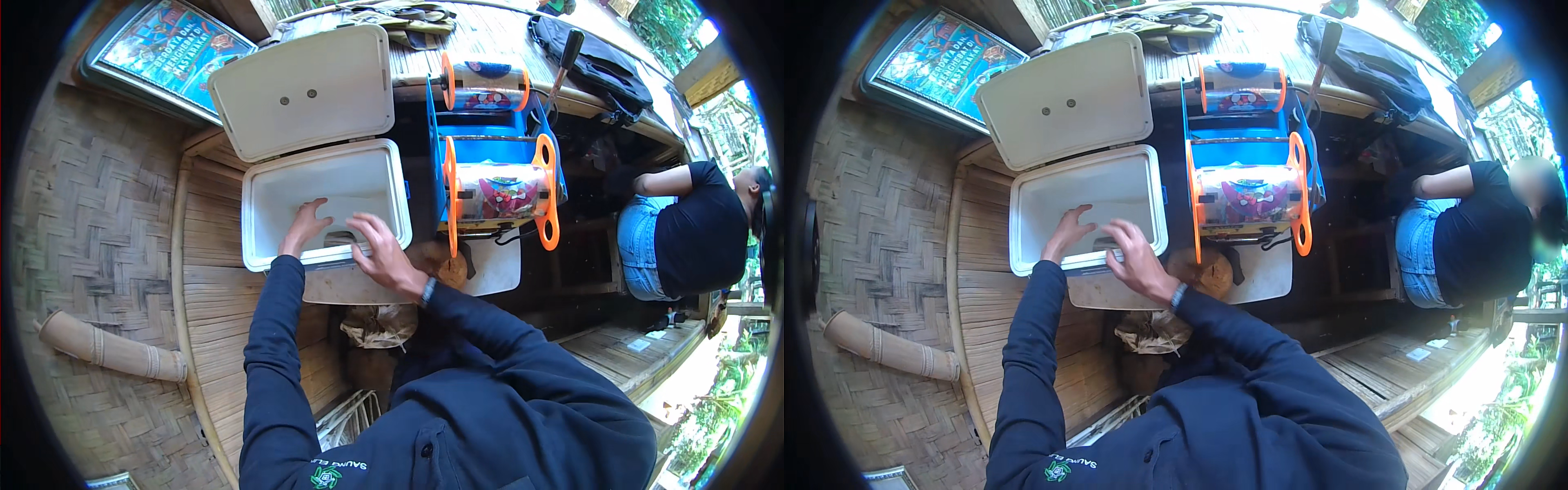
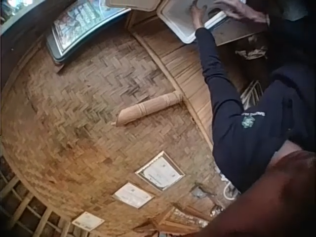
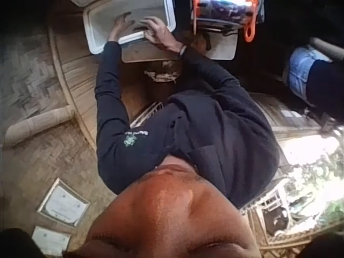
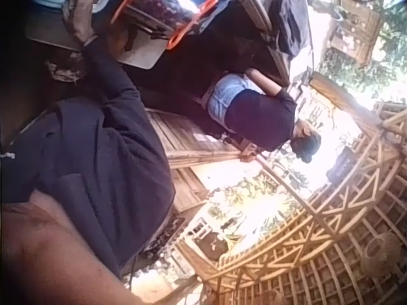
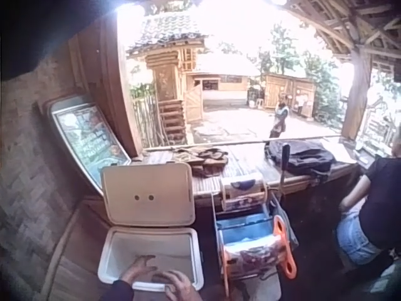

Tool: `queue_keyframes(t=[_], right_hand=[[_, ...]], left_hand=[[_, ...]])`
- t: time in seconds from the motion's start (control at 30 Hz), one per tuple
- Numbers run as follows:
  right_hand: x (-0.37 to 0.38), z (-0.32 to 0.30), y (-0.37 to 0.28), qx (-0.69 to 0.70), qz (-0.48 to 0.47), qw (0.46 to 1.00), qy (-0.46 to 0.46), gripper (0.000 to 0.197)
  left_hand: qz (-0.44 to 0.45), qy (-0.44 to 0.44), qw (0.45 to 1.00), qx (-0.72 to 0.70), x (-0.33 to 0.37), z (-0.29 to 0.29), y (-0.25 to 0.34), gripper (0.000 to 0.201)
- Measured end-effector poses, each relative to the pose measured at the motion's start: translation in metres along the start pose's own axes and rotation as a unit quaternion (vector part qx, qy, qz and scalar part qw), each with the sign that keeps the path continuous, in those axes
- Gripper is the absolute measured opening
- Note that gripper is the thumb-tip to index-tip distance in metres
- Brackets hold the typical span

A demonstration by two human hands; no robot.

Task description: Preparing a beverage by adding ice from a cooler into a glass of tea.

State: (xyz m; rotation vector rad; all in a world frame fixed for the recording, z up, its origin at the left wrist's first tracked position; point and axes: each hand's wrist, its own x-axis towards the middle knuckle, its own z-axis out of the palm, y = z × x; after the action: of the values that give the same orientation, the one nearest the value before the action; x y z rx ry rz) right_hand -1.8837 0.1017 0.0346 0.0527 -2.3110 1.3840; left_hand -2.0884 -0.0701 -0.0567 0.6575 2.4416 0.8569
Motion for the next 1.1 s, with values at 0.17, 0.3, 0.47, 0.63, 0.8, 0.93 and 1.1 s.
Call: queue_keyframes(t=[0.17, 0.3, 0.47, 0.63, 0.8, 0.93, 1.1], right_hand=[[-0.044, -0.044, -0.007, -0.012, -0.061, 0.997, -0.036, 0.032], [-0.076, -0.071, 0.009, -0.056, -0.048, 0.997, -0.012, 0.027], [-0.113, -0.097, 0.038, -0.09, 0.002, 0.996, 0.024, 0.024], [-0.129, -0.118, 0.062, -0.157, 0.114, 0.978, 0.082, 0.024], [-0.152, -0.128, 0.114, -0.175, 0.163, 0.961, 0.137, 0.027], [-0.168, -0.133, 0.156, -0.135, 0.258, 0.943, 0.161, 0.024], [-0.195, -0.133, 0.214, -0.187, 0.27, 0.938, 0.109, 0.036]], left_hand=[[0.053, -0.047, 0.977, 0.2, 0.01, 0.002, -0.001, 0.072], [0.029, -0.125, 0.965, 0.23, 0.027, 0.011, 0.001, 0.079], [0.014, -0.152, 0.916, 0.37, 0.04, 0.027, -0.001, 0.085], [-0.009, -0.136, 0.913, 0.385, 0.043, 0.037, 0.019, 0.074], [0.06, -0.131, 0.877, 0.458, 0.051, 0.045, 0.021, 0.08], [0.072, -0.144, 0.863, 0.479, 0.053, 0.048, 0.019, 0.093], [0.122, -0.102, 0.856, 0.493, 0.053, 0.058, 0.021, 0.09]])
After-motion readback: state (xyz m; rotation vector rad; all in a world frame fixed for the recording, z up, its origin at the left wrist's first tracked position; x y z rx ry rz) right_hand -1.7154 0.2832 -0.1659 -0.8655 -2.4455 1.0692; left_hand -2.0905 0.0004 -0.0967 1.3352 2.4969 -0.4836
